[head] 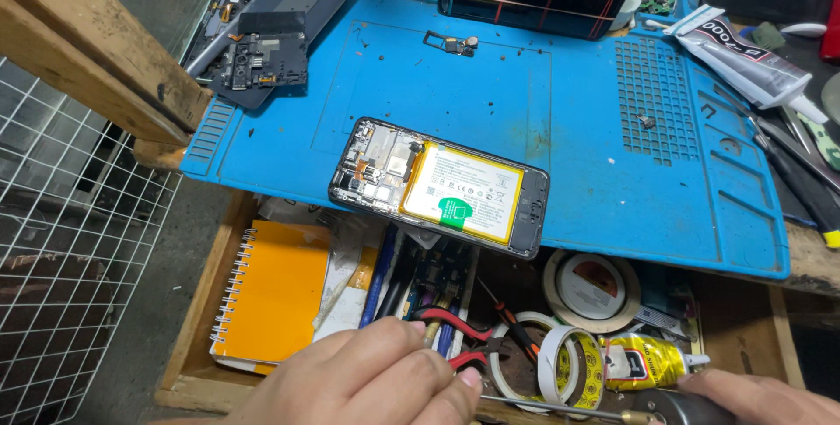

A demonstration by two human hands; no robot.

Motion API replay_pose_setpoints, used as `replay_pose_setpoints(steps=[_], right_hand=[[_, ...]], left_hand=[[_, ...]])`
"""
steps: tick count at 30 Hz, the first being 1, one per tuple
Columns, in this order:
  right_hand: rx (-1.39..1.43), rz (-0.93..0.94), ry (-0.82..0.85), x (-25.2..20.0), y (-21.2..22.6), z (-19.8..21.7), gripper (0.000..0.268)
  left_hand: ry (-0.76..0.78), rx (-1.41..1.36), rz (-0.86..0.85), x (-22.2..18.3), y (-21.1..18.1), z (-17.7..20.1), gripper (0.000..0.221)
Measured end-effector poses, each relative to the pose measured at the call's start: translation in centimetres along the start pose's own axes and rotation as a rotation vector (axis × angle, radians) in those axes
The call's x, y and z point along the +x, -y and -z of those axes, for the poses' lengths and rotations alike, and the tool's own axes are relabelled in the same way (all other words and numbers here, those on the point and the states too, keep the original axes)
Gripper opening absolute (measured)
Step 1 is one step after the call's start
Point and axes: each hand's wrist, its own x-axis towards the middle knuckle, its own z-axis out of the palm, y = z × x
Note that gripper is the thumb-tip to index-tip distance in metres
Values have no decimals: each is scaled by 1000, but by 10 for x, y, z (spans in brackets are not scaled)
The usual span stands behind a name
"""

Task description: The person uses a screwdriver to remove screws from the internal frame of a disassembled smartphone. They carefully unscrew fasteners near the battery and logic board area, placing the removed screws on the blue work mat. The device remains open throughout the process, exposing the battery and internal components.

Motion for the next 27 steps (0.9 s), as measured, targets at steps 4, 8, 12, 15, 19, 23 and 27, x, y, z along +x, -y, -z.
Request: replay_pose_setpoints(steps=[4, 8, 12, 15, 19, 23, 27], right_hand=[[174, 8, -276, 8, -20, -29, 62], [356, -26, -523, 25, -30, -42, 61], [431, -33, -611, 36, -44, -48, 60], [451, -17, -634, 46, -56, -47, 59], [476, -9, -633, 54, -71, -54, 59], [504, 25, -633, 73, -81, -54, 58], [550, 53, -678, 82, -88, -52, 57]], left_hand=[[-38, 64, 193, -15, 16, 30, 21], [-76, 71, 340, -12, 31, 57, 20], [156, 21, 260, -5, 32, 42, 21], [360, 123, 255, 7, 33, 25, 32], [45, 159, 69, 37, 31, -17, 31], [-23, 481, 71, 58, 35, -55, 46], [67, 474, 19, 60, 50, -67, 43]])
